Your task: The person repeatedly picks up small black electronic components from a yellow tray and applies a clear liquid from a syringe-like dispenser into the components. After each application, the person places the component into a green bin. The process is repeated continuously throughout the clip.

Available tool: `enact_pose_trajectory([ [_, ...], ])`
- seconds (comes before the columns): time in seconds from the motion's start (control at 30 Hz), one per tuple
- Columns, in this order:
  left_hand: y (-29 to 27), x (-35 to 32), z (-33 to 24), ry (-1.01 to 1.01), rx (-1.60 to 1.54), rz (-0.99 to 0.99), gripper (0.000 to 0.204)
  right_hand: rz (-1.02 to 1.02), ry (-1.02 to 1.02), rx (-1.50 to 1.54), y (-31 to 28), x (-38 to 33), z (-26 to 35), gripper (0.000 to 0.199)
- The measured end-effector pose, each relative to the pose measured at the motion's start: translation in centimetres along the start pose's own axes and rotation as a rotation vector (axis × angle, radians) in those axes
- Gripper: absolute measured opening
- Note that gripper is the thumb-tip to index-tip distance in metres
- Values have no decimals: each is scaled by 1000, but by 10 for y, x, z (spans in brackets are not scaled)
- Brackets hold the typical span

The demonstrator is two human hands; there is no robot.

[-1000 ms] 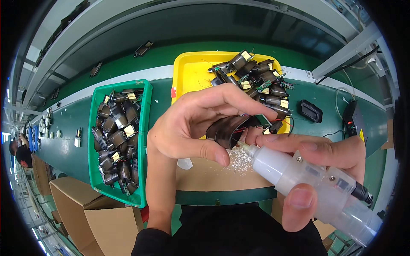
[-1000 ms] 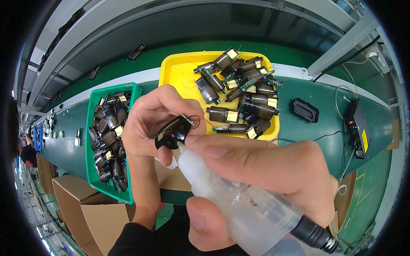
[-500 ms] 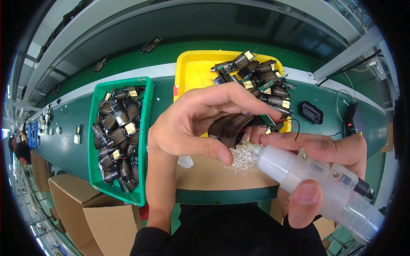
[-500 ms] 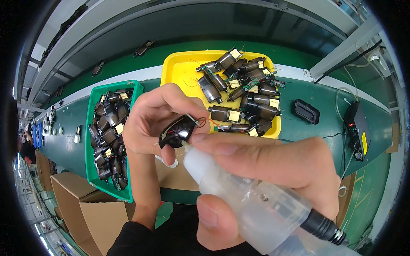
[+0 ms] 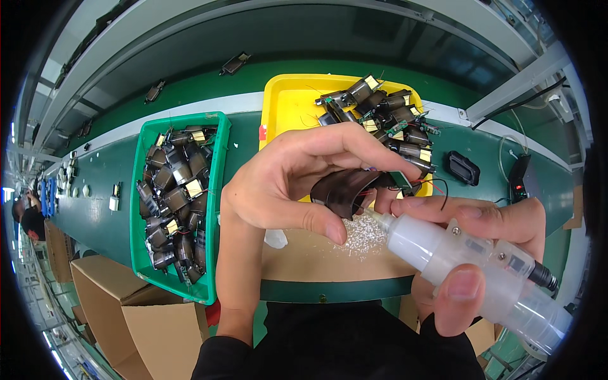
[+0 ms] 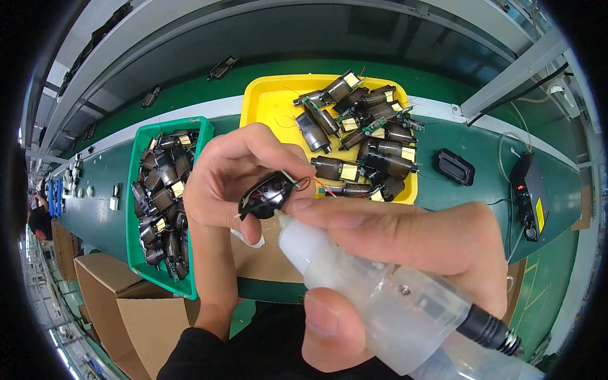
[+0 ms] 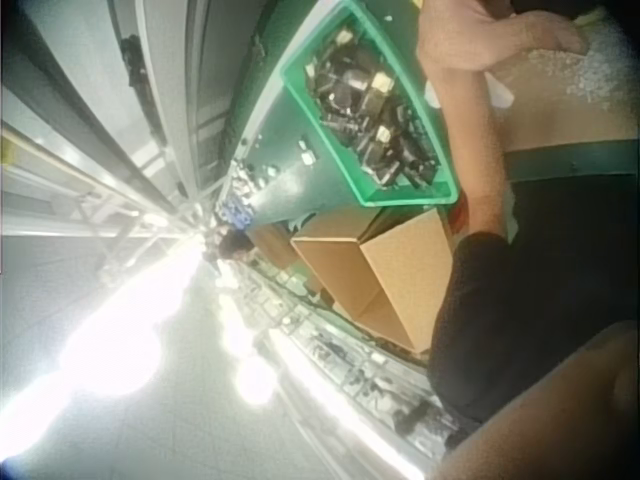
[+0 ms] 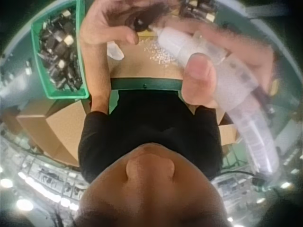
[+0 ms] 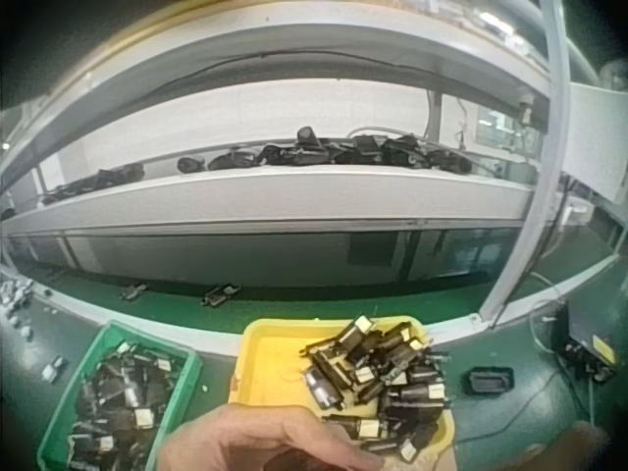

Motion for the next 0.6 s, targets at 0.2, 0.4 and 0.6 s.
enact_pose_trajectory([
  [0.2, 1, -2, -4, 2, 20, 22, 62, -14, -9, 15, 3, 1, 1, 39],
  [0.4, 0, 0, -3, 4, -8, 41, 61, -38, -9, 14, 1, 0, 1, 39],
  [0.6, 0, 0, -2, 4, -7, 33, 63, -71, -31, 30, 0, -1, 0, 39],
])
Point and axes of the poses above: each hand's wrist, its own x-axis towards the middle knuckle, its own y-axis out of the palm, z = x × y, the point moved 7 cm from there along x, towards the middle knuckle, and after that the axes turned 7 degrees about -x, right-handed, at the moved point
